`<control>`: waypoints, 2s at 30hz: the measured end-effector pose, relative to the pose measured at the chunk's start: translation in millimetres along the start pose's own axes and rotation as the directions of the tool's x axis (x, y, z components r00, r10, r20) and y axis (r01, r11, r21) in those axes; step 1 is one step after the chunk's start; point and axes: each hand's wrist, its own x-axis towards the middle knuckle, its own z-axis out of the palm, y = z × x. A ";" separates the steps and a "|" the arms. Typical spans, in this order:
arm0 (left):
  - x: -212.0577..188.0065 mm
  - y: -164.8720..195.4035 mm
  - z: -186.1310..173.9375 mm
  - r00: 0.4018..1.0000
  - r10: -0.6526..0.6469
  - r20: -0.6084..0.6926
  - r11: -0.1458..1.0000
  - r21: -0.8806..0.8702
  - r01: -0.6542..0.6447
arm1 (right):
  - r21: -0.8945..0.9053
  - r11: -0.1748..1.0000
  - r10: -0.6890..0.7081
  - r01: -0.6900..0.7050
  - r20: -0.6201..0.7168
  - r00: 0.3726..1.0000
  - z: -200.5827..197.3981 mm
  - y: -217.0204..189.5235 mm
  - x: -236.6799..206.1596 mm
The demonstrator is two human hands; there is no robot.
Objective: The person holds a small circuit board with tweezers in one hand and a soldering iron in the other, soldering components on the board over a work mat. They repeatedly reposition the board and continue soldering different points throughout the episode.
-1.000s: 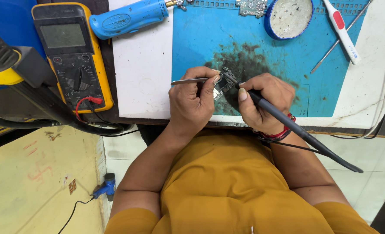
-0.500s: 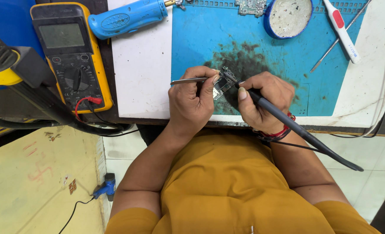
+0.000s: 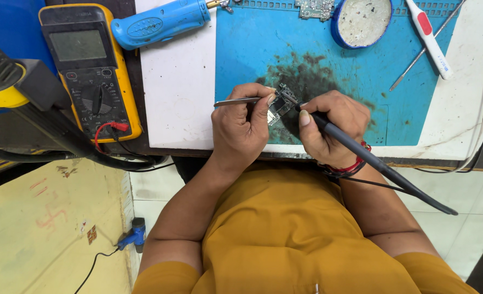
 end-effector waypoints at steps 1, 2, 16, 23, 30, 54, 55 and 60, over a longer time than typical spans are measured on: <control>0.1 -0.2 0.0 1.000 -0.005 -0.005 1.000 0.008 0.005 | -0.004 1.000 0.000 0.000 0.001 1.000 0.3 -0.1 0.1; 0.4 -0.3 0.7 1.000 -0.010 -0.010 1.000 0.016 0.010 | -0.008 1.000 0.000 0.000 0.003 1.000 0.4 -0.4 0.2; 0.7 -0.2 0.9 1.000 0.001 -0.016 1.000 0.024 -0.001 | -0.012 1.000 -0.007 0.007 -0.013 1.000 1.2 -0.5 0.3; 0.9 -0.7 0.7 1.000 -0.001 -0.019 1.000 0.022 0.001 | -0.011 1.000 -0.008 0.008 -0.001 1.000 0.9 -0.3 0.4; 0.6 0.0 1.0 1.000 -0.001 -0.016 1.000 0.013 0.001 | -0.016 1.000 0.000 0.000 0.014 1.000 -0.3 -0.4 0.0; 0.4 -0.2 0.4 1.000 0.009 -0.010 1.000 0.003 -0.009 | -0.014 1.000 -0.006 0.006 -0.007 1.000 0.2 -0.8 -0.3; 0.2 -0.4 0.2 1.000 0.002 -0.005 1.000 -0.002 -0.002 | -0.009 1.000 -0.002 0.002 -0.003 1.000 0.2 -0.8 -0.4; 0.3 -1.2 0.7 0.999 0.038 -0.020 0.999 0.005 -0.038 | 0.000 1.000 -0.026 0.026 -0.020 0.999 0.7 -0.1 0.0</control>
